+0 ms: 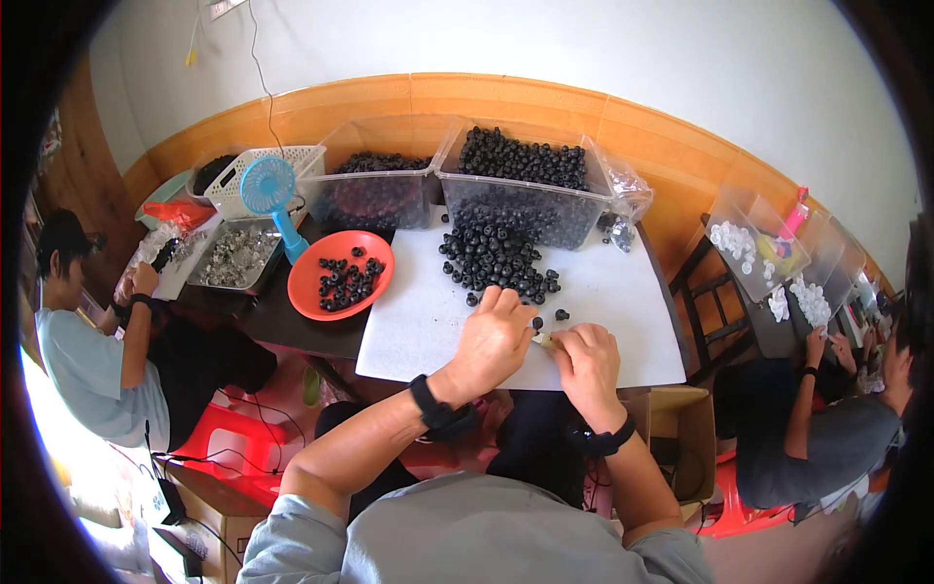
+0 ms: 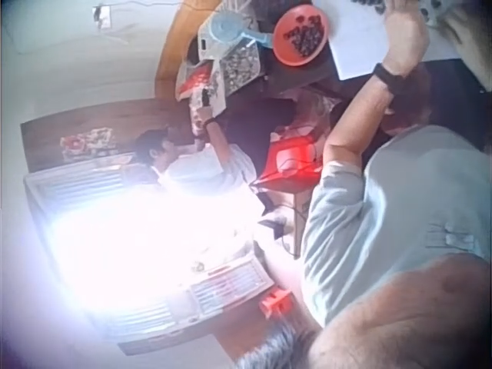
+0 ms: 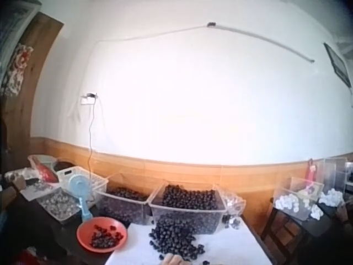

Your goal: Cleaning and sorting small black shoe components using a small blade.

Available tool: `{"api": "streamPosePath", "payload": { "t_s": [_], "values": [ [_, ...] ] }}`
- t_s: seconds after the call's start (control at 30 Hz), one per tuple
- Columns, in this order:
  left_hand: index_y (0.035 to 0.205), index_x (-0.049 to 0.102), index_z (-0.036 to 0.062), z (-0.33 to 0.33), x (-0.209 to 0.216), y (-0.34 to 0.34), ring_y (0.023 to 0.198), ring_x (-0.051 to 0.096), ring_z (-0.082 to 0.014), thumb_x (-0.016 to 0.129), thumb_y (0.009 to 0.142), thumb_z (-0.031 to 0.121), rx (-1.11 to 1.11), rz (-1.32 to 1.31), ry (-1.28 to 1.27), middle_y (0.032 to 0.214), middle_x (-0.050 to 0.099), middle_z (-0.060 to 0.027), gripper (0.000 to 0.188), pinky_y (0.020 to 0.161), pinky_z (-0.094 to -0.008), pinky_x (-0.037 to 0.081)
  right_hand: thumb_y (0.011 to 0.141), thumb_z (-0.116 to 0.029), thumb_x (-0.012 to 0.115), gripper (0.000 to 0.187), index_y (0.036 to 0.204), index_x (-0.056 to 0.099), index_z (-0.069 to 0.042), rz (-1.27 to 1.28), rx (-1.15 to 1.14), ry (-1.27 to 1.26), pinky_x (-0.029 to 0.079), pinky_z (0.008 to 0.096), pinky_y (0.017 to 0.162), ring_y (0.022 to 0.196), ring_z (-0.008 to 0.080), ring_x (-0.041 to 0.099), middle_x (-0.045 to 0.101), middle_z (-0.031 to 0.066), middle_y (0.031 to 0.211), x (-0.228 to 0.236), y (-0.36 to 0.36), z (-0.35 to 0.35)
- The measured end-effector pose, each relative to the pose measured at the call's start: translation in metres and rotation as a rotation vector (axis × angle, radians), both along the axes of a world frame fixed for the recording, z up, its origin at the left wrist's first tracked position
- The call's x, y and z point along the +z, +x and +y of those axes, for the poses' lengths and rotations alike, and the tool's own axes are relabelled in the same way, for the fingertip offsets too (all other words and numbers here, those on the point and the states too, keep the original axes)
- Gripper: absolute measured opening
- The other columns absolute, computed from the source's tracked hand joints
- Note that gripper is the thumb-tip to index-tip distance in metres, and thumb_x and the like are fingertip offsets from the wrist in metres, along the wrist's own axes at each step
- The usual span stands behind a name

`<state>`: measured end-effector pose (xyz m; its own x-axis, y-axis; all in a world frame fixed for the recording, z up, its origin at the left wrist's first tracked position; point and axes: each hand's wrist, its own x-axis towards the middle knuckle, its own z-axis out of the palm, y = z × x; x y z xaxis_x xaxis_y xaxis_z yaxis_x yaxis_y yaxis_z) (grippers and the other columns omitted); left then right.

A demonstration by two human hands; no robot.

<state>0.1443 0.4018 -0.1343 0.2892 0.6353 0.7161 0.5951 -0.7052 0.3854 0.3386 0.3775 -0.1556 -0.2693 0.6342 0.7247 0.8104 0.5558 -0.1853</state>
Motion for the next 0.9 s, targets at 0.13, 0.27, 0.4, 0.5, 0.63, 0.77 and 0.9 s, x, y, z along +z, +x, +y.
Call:
{"api": "streamPosePath", "payload": {
  "t_s": [0.13,0.27,0.4,0.5,0.63,0.77,0.9],
  "values": [
    [0.097,0.072,0.0010,0.000,0.011,0.015,0.086,0.058,-0.0331,0.075,0.084,0.004,-0.103,-0.160,-0.015,0.089,0.062,-0.0126,0.013,0.075,-0.0429,0.051,0.076,0.000,0.073,0.020,0.095,0.070,-0.006,0.140,0.081,-0.019,0.049,0.0457,0.081,0.092,0.0336,0.062,0.063,0.0098,0.091,-0.005,0.012,0.000],
    [0.102,0.074,0.0001,-0.063,0.092,-0.014,0.085,0.062,-0.0180,0.064,0.104,0.024,-0.859,-0.662,-1.008,0.098,0.072,-0.0068,0.026,0.076,-0.0317,0.050,0.081,-0.003,0.072,0.020,0.100,0.071,-0.006,0.160,0.085,-0.003,0.049,0.0453,0.083,0.094,0.0350,0.061,0.063,0.0110,0.097,0.000,0.017,-0.006],
    [0.144,0.045,-0.0012,-0.124,0.122,-0.001,0.116,0.054,-0.0175,0.063,0.095,0.059,-1.451,-0.578,-0.868,0.138,0.058,-0.0144,0.080,0.098,-0.0268,0.040,0.083,-0.006,0.072,0.019,0.102,0.071,-0.007,0.132,0.037,-0.003,0.048,0.0458,0.083,0.095,0.0343,0.062,0.062,0.0113,0.097,-0.008,0.025,-0.007],
    [0.159,0.032,-0.0020,-0.170,0.155,-0.006,0.143,0.046,-0.0317,0.070,0.089,0.061,-1.866,-0.741,-0.915,0.158,0.044,-0.0234,0.102,0.122,-0.0409,0.028,0.083,-0.001,0.069,0.018,0.100,0.070,-0.006,0.131,0.092,0.025,0.049,0.0459,0.084,0.095,0.0360,0.062,0.063,0.0129,0.098,-0.007,0.003,-0.003],
    [0.150,0.045,-0.0093,-0.189,0.147,0.003,0.143,0.043,-0.0378,0.070,0.094,0.047,-2.140,-1.317,-1.478,0.155,0.044,-0.0295,0.083,0.123,-0.0518,0.023,0.083,-0.003,0.070,0.019,0.101,0.071,-0.006,0.081,-0.036,0.018,0.049,0.0454,0.086,0.097,0.0357,0.063,0.063,0.0122,0.099,-0.011,0.015,-0.012],
    [0.130,0.063,-0.0134,-0.175,0.153,-0.027,0.128,0.057,-0.0493,0.059,0.106,0.021,-1.751,-0.998,-0.791,0.138,0.056,-0.0377,0.042,0.108,-0.0532,0.043,0.083,-0.004,0.070,0.020,0.103,0.071,-0.006,0.099,0.050,-0.004,0.049,0.0452,0.089,0.100,0.0356,0.062,0.064,0.0120,0.102,-0.012,-0.006,-0.013],
    [0.119,0.068,-0.0147,-0.138,0.129,-0.027,0.115,0.063,-0.0502,0.051,0.109,0.011,-1.843,-0.984,-0.604,0.130,0.061,-0.0381,0.032,0.098,-0.0498,0.051,0.083,-0.002,0.067,0.022,0.105,0.070,-0.006,0.019,-0.013,-0.010,0.048,0.0459,0.090,0.103,0.0364,0.061,0.064,0.0131,0.105,-0.012,0.005,-0.007]
  ]
}}
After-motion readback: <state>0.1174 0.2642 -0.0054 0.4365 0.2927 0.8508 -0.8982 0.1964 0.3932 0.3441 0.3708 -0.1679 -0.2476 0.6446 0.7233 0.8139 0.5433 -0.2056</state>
